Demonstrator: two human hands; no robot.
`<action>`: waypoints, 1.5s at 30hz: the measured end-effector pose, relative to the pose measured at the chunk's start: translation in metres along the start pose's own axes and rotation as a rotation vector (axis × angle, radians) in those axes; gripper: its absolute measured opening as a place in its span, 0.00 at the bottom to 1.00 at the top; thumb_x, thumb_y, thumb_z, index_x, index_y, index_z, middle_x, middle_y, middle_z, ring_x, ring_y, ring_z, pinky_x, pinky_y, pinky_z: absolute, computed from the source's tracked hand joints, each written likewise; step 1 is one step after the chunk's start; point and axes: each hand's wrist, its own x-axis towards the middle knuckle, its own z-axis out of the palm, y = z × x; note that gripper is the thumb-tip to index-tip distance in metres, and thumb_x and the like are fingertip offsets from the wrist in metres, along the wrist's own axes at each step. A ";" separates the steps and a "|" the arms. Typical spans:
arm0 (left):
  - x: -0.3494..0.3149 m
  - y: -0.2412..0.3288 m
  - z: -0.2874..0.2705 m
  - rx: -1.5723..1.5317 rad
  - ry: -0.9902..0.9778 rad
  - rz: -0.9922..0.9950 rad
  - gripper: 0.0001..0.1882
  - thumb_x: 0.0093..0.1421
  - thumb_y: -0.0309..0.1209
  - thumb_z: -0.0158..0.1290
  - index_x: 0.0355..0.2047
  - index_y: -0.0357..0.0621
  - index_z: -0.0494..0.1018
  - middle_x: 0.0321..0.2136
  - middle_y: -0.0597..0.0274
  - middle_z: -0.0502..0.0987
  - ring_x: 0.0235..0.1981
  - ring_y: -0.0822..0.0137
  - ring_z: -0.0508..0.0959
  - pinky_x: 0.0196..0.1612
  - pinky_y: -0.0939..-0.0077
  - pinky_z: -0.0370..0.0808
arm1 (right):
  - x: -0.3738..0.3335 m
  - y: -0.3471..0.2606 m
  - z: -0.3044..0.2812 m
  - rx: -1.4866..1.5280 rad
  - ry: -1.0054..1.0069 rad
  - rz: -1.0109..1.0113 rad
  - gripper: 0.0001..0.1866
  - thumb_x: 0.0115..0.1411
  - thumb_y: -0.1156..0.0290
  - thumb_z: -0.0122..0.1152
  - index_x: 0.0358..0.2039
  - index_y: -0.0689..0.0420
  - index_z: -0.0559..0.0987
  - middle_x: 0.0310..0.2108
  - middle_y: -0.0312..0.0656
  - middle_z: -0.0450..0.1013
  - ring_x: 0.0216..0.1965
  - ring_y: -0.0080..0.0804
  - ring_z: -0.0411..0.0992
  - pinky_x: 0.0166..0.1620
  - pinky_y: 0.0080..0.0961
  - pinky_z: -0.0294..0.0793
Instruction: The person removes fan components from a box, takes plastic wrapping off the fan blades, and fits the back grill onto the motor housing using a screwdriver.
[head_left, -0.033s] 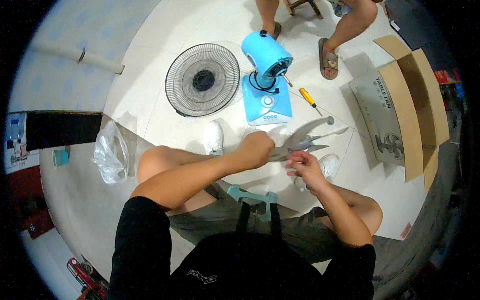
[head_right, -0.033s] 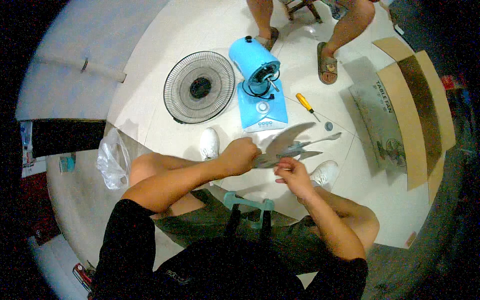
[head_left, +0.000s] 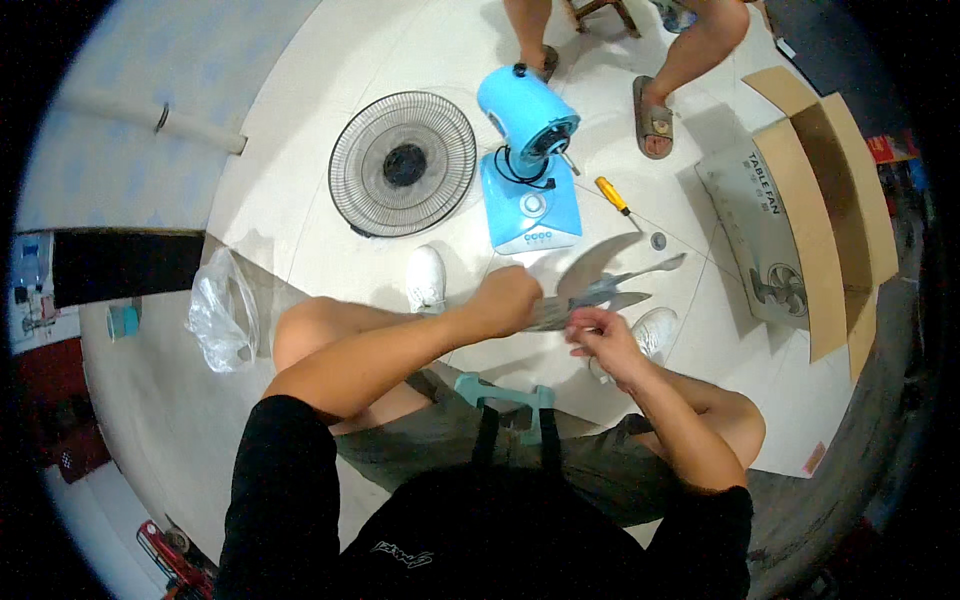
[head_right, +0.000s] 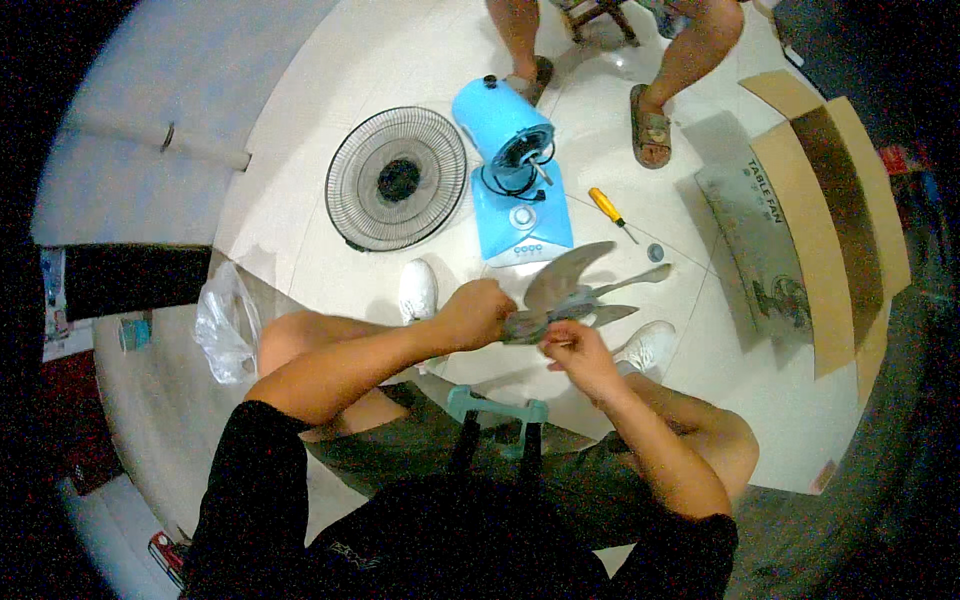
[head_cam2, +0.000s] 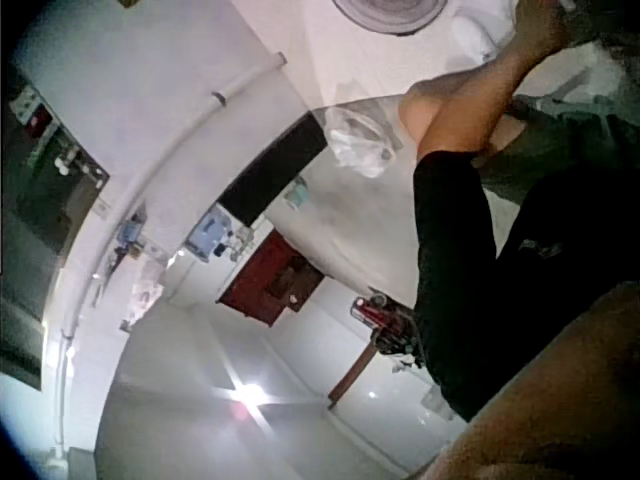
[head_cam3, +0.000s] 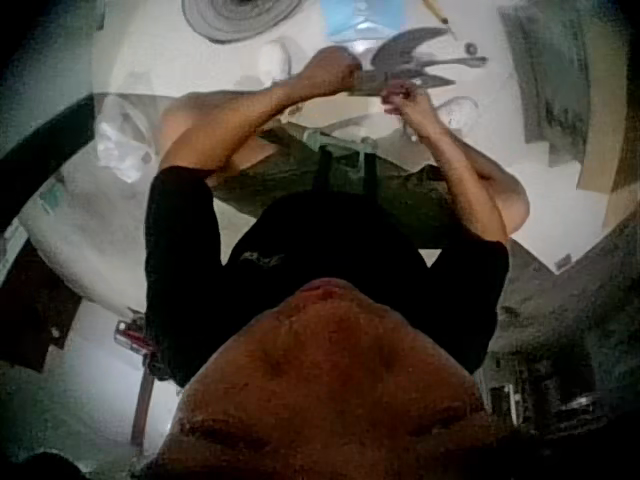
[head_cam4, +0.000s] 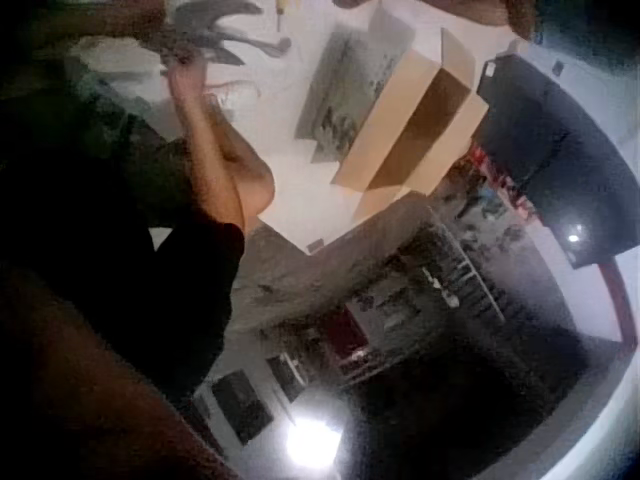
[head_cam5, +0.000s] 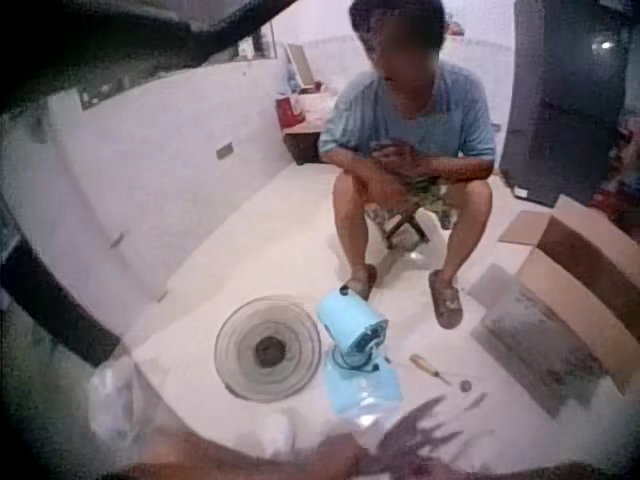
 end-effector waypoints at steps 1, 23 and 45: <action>-0.005 -0.012 0.009 -0.056 -0.045 -0.029 0.09 0.48 0.28 0.56 0.28 0.44 0.84 0.27 0.46 0.82 0.31 0.44 0.82 0.38 0.50 0.78 | 0.000 -0.005 0.007 -0.123 -0.114 -0.018 0.13 0.64 0.72 0.64 0.47 0.65 0.80 0.39 0.40 0.80 0.41 0.26 0.78 0.43 0.25 0.80; 0.042 -0.269 0.091 0.148 0.443 -0.360 0.14 0.54 0.37 0.59 0.34 0.38 0.79 0.35 0.45 0.80 0.39 0.44 0.80 0.48 0.50 0.77 | 0.009 -0.048 0.028 -0.419 -0.179 -0.041 0.14 0.67 0.66 0.63 0.47 0.62 0.81 0.39 0.45 0.82 0.41 0.32 0.80 0.46 0.31 0.78; 0.001 -0.311 -0.112 0.287 -0.132 -0.448 0.19 0.51 0.41 0.67 0.38 0.42 0.81 0.39 0.46 0.83 0.44 0.47 0.82 0.47 0.53 0.79 | 0.012 -0.054 0.025 -0.574 -0.114 -0.170 0.13 0.62 0.72 0.67 0.46 0.64 0.80 0.36 0.47 0.81 0.37 0.33 0.80 0.41 0.30 0.79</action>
